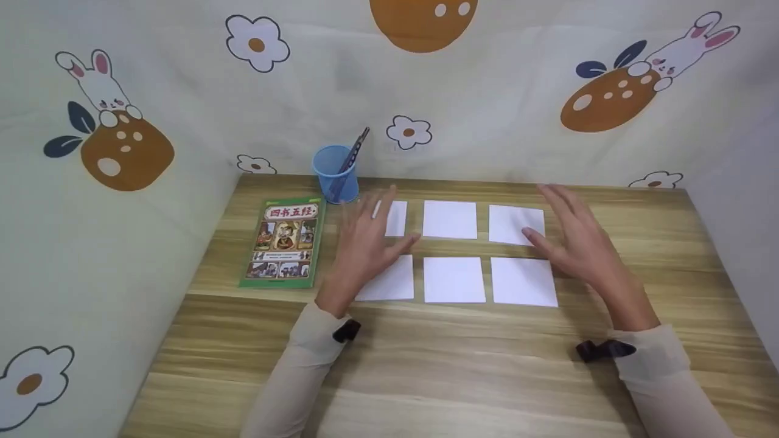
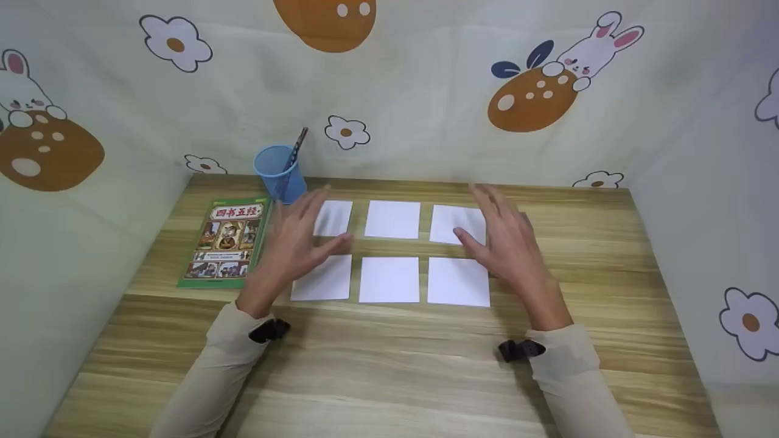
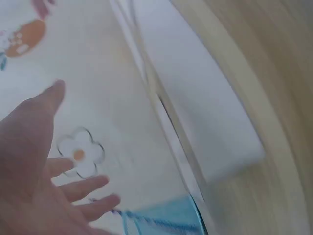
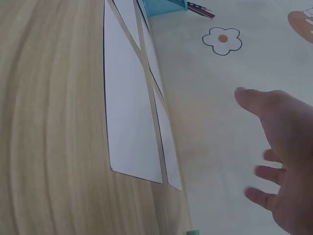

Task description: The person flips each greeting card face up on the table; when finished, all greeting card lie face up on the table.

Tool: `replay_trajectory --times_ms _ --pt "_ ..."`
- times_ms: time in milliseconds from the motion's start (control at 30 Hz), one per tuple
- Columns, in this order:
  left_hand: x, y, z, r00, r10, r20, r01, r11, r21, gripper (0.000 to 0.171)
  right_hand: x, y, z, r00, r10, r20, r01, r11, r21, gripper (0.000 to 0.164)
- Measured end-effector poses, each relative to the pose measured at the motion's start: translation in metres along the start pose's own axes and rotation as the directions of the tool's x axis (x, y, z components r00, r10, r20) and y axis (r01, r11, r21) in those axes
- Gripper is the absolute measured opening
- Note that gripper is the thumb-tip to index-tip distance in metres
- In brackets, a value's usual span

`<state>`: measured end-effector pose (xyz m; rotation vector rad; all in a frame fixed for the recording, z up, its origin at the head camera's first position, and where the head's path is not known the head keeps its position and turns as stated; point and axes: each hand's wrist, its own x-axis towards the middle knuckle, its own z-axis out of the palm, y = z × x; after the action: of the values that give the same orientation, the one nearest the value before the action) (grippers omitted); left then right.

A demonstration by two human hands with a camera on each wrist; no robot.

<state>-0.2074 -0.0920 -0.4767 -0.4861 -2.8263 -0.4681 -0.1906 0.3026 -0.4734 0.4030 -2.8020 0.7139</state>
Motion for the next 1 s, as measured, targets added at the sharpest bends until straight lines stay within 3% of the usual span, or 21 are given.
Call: replay_trajectory --times_ms 100,233,333,433,533,600,733,1000 --pt "-0.001 0.027 0.007 0.988 0.107 0.108 -0.090 0.985 -0.149 0.082 -0.008 -0.001 0.002 0.991 -0.005 0.135 -0.004 0.998 0.064 0.061" --pt "-0.002 0.061 0.023 0.933 0.277 0.228 -0.226 0.948 -0.225 0.073 -0.016 0.000 0.010 0.955 -0.030 0.294 0.001 0.995 0.098 0.042" --pt "0.001 0.085 0.036 0.876 0.385 0.290 -0.318 0.914 -0.251 0.069 -0.019 0.001 0.015 0.938 -0.046 0.344 0.008 0.994 0.109 0.048" --pt "0.005 0.106 0.046 0.826 0.443 0.349 -0.364 0.892 -0.269 0.075 -0.022 0.002 0.019 0.933 -0.039 0.358 0.005 0.996 0.094 0.067" --pt "0.009 0.121 0.053 0.800 0.438 0.410 -0.365 0.898 -0.248 0.086 -0.023 0.001 0.022 0.929 -0.019 0.369 -0.004 0.998 0.063 0.084" --pt "0.010 0.127 0.056 0.794 0.411 0.447 -0.352 0.911 -0.213 0.092 -0.023 0.001 0.023 0.927 -0.007 0.375 -0.012 0.999 0.048 0.089" --pt "0.010 0.134 0.060 0.801 0.361 0.478 -0.329 0.932 -0.154 0.092 -0.024 0.003 0.023 0.921 0.015 0.389 -0.037 0.998 0.050 0.083" --pt "0.007 0.133 0.062 0.823 0.371 0.430 -0.311 0.928 -0.204 0.084 -0.024 0.003 0.022 0.915 0.003 0.404 -0.043 0.995 0.090 0.077"
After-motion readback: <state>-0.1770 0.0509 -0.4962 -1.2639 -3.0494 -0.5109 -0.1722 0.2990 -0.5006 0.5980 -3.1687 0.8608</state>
